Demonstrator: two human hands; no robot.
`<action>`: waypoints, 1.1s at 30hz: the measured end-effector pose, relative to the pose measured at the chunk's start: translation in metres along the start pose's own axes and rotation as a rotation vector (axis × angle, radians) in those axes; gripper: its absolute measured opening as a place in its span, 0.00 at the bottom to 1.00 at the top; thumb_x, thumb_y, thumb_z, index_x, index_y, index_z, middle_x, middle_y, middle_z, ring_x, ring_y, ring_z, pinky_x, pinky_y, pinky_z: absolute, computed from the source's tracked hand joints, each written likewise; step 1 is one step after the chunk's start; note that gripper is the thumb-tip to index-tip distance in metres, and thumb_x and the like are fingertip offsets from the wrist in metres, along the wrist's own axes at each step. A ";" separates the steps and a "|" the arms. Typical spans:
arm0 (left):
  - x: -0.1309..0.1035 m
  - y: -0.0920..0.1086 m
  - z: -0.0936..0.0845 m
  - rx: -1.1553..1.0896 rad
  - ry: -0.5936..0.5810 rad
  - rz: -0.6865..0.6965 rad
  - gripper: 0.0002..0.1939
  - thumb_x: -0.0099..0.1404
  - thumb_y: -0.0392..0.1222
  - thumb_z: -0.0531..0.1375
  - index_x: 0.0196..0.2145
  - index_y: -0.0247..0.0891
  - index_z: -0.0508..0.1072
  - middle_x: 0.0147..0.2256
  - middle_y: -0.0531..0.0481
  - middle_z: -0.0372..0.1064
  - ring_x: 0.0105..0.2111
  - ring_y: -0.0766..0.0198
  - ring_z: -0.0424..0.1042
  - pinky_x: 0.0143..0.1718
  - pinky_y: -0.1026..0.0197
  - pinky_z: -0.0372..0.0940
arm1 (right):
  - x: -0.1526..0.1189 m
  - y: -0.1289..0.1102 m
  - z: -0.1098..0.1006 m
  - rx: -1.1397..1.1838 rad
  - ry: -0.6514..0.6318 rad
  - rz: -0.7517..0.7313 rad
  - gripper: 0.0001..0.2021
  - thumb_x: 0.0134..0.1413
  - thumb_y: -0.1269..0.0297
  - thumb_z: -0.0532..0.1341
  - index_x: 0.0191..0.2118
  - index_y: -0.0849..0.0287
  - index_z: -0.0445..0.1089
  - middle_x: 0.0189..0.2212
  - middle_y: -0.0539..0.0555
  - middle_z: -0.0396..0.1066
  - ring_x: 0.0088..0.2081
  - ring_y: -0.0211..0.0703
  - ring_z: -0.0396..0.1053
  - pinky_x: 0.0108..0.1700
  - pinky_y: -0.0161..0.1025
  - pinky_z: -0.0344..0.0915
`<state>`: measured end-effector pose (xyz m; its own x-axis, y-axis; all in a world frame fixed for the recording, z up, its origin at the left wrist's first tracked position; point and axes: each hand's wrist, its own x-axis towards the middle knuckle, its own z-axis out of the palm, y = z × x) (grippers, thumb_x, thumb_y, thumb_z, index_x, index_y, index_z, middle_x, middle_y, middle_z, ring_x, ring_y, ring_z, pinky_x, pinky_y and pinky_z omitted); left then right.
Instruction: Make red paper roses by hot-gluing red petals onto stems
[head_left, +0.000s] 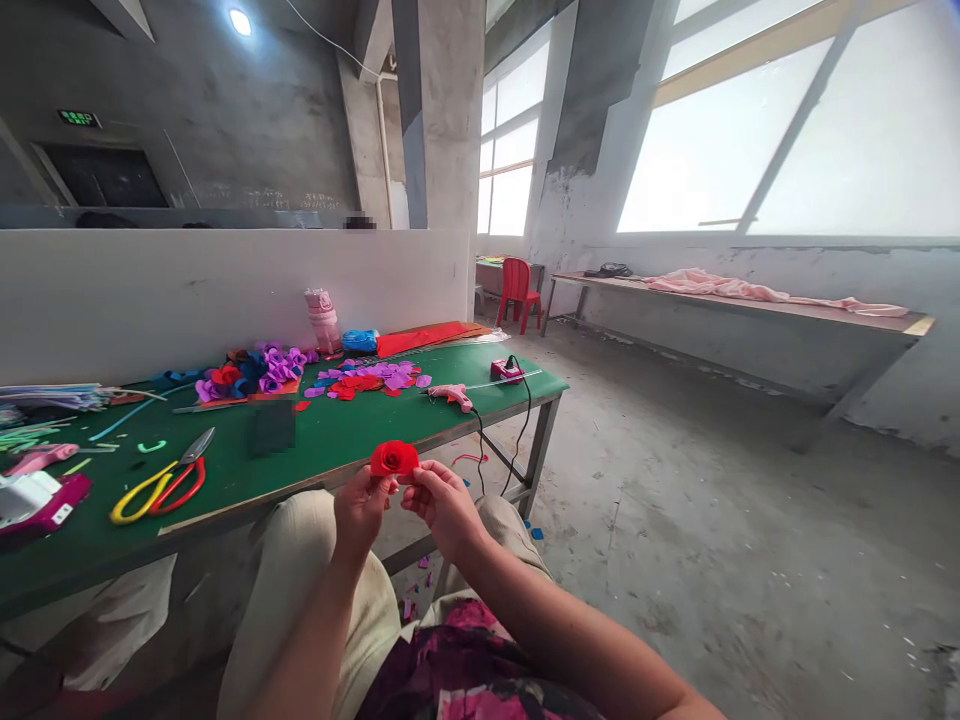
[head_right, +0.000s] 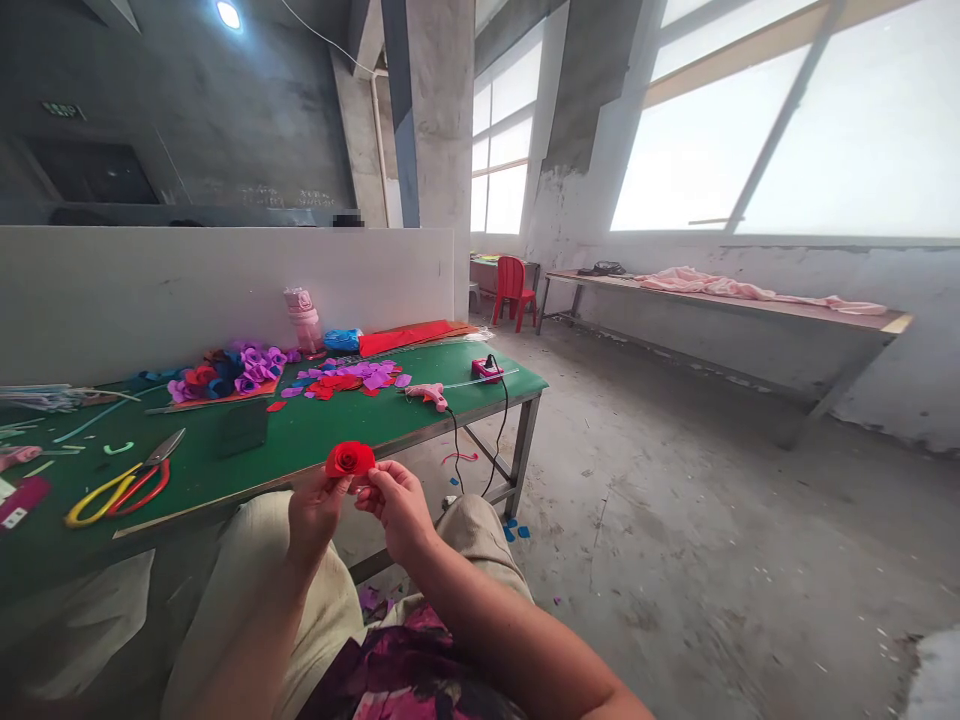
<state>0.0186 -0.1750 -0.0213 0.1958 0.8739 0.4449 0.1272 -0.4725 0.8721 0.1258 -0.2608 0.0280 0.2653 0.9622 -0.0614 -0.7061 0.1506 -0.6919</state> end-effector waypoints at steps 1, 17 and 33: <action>0.000 0.001 0.000 0.000 -0.004 -0.002 0.08 0.58 0.45 0.59 0.29 0.39 0.74 0.22 0.54 0.73 0.21 0.65 0.70 0.23 0.65 0.64 | 0.000 0.001 0.000 0.011 -0.002 0.000 0.12 0.38 0.62 0.67 0.28 0.61 0.66 0.24 0.52 0.73 0.21 0.31 0.65 0.29 0.31 0.64; 0.000 0.002 0.001 -0.085 -0.039 -0.057 0.08 0.57 0.45 0.60 0.30 0.38 0.74 0.22 0.53 0.72 0.22 0.65 0.70 0.21 0.66 0.63 | 0.001 0.003 0.000 0.111 0.033 -0.004 0.10 0.35 0.69 0.68 0.26 0.61 0.66 0.18 0.48 0.70 0.21 0.31 0.67 0.24 0.26 0.64; 0.000 -0.001 0.001 -0.030 -0.023 -0.009 0.08 0.57 0.45 0.60 0.29 0.38 0.73 0.24 0.51 0.74 0.24 0.63 0.73 0.24 0.64 0.67 | 0.012 -0.006 -0.008 -0.572 0.121 -0.432 0.09 0.47 0.65 0.60 0.37 0.57 0.65 0.34 0.49 0.69 0.22 0.30 0.63 0.24 0.31 0.62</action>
<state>0.0195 -0.1745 -0.0224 0.2166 0.8754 0.4323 0.0996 -0.4603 0.8822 0.1388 -0.2517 0.0254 0.5373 0.8067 0.2462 -0.0764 0.3373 -0.9383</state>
